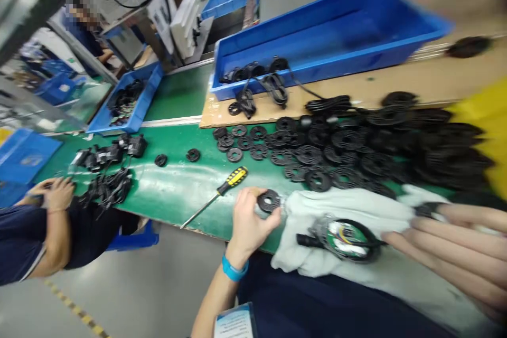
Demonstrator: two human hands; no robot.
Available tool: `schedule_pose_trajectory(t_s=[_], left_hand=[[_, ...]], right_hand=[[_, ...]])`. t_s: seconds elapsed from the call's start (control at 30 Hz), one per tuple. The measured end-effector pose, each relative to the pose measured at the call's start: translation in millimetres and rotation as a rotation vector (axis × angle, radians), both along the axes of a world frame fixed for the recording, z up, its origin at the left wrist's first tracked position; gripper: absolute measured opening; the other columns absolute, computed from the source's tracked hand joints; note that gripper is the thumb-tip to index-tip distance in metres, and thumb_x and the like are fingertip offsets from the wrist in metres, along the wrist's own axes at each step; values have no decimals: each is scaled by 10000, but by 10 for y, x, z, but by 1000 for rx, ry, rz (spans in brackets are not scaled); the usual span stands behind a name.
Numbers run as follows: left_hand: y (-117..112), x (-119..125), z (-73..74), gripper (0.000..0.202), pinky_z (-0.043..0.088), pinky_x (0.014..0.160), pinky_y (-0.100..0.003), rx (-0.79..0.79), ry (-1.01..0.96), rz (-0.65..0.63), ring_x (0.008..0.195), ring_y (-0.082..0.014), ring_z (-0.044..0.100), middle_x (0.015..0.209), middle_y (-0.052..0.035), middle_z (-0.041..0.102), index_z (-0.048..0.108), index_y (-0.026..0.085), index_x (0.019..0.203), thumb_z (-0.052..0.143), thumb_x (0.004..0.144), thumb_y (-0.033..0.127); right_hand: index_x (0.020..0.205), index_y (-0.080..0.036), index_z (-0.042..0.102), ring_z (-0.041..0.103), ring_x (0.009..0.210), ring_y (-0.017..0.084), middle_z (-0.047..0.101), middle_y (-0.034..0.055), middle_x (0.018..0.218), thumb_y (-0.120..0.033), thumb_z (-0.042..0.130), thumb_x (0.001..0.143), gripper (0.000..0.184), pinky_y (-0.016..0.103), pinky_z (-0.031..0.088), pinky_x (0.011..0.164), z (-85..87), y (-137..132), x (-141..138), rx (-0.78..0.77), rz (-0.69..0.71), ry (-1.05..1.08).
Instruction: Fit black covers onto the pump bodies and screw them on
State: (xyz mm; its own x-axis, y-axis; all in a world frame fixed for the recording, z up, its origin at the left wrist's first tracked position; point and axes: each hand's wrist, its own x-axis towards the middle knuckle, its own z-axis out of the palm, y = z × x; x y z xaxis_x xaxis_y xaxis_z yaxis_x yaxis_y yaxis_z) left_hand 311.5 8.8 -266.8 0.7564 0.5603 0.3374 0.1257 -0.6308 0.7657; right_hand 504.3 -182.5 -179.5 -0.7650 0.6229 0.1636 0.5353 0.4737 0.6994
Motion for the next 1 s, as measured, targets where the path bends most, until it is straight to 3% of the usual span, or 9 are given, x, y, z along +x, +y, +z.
schedule_pose_trajectory(t_s=[0.07,0.17,0.33,0.6,1.0], left_hand=[[-3,-6,-6,343,581,948,-417,-6,12,11,1035,-250,694,1068,-77,726,664,210,1117,777,797,161],[8,4,-33,314,583,933,-404,7,8,16,1034,-236,687,1093,-82,713,663,208,1161,744,858,215],[-59,10,77,304,597,900,-382,71,-82,2,1015,-225,696,1086,-86,713,661,199,1176,733,886,255],[-220,24,392,417,600,918,-412,133,-253,-149,1044,-236,695,1129,-92,709,640,212,1255,777,862,214],[-244,32,434,401,621,900,-423,155,-240,-156,1050,-247,709,1123,-95,709,636,210,1242,773,866,224]], right_hand=[[709,-233,805,591,583,223,659,53,593,-24,249,1023,672,359,550,628,182,-263,-18,-43,-231,237],[837,-187,790,598,638,204,671,53,705,0,250,1037,605,402,532,762,361,-403,-119,-153,-487,548],[795,-168,676,475,659,194,588,26,720,-39,232,1089,548,385,455,788,372,-364,-161,-206,-503,625],[762,-172,669,447,648,194,552,25,692,-42,232,1082,557,375,425,820,389,-374,-133,-189,-481,639],[756,-178,654,428,662,193,522,16,691,-43,303,1073,492,386,393,817,350,-392,-137,-166,-485,612]])
